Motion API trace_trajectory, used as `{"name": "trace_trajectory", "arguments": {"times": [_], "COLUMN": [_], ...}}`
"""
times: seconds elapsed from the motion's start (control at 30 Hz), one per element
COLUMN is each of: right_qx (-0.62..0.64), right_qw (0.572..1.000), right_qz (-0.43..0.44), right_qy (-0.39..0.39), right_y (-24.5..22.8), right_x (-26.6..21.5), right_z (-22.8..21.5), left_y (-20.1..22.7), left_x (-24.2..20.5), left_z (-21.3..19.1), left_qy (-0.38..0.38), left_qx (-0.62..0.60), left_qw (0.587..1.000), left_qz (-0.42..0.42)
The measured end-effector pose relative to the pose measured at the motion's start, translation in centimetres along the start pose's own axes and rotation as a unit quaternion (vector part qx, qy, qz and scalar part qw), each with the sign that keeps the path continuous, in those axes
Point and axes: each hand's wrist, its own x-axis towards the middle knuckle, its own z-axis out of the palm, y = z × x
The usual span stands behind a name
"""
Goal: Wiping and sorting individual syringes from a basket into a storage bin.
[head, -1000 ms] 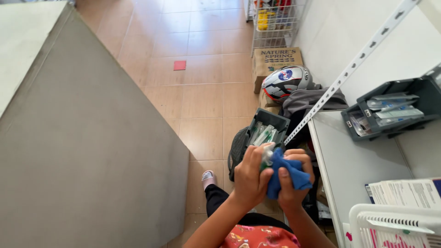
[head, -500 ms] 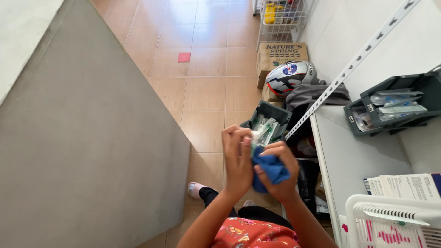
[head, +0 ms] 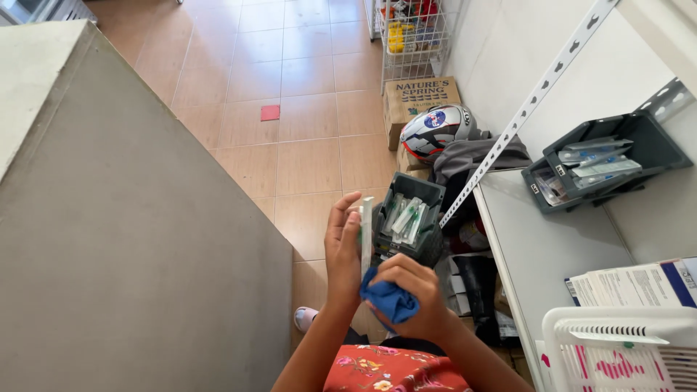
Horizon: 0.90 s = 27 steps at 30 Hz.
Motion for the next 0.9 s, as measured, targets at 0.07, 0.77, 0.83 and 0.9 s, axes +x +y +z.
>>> {"name": "trace_trajectory", "arguments": {"times": [0.07,0.77,0.83,0.9], "right_qx": [-0.035,-0.153,-0.101,-0.018], "right_qw": [0.999,0.983,0.993,0.999], "right_qz": [0.004,0.048,0.033,0.008], "right_qy": [0.012,0.093,0.054,-0.033], "right_y": [1.1,1.0,-0.1,-0.9], "right_x": [0.7,0.9,0.6,0.3], "right_z": [-0.4,-2.4,-1.3,-0.4], "left_y": [-1.5,-6.9,-6.1,-7.0], "left_x": [-0.3,-0.5,1.4,4.0], "left_z": [-0.4,-0.8,-1.9,-5.0], "left_qy": [-0.020,-0.091,-0.080,0.024], "left_qx": [0.006,0.062,0.052,-0.056], "left_qw": [0.999,0.993,0.995,0.996], "left_qz": [-0.025,-0.029,0.007,-0.063]}}
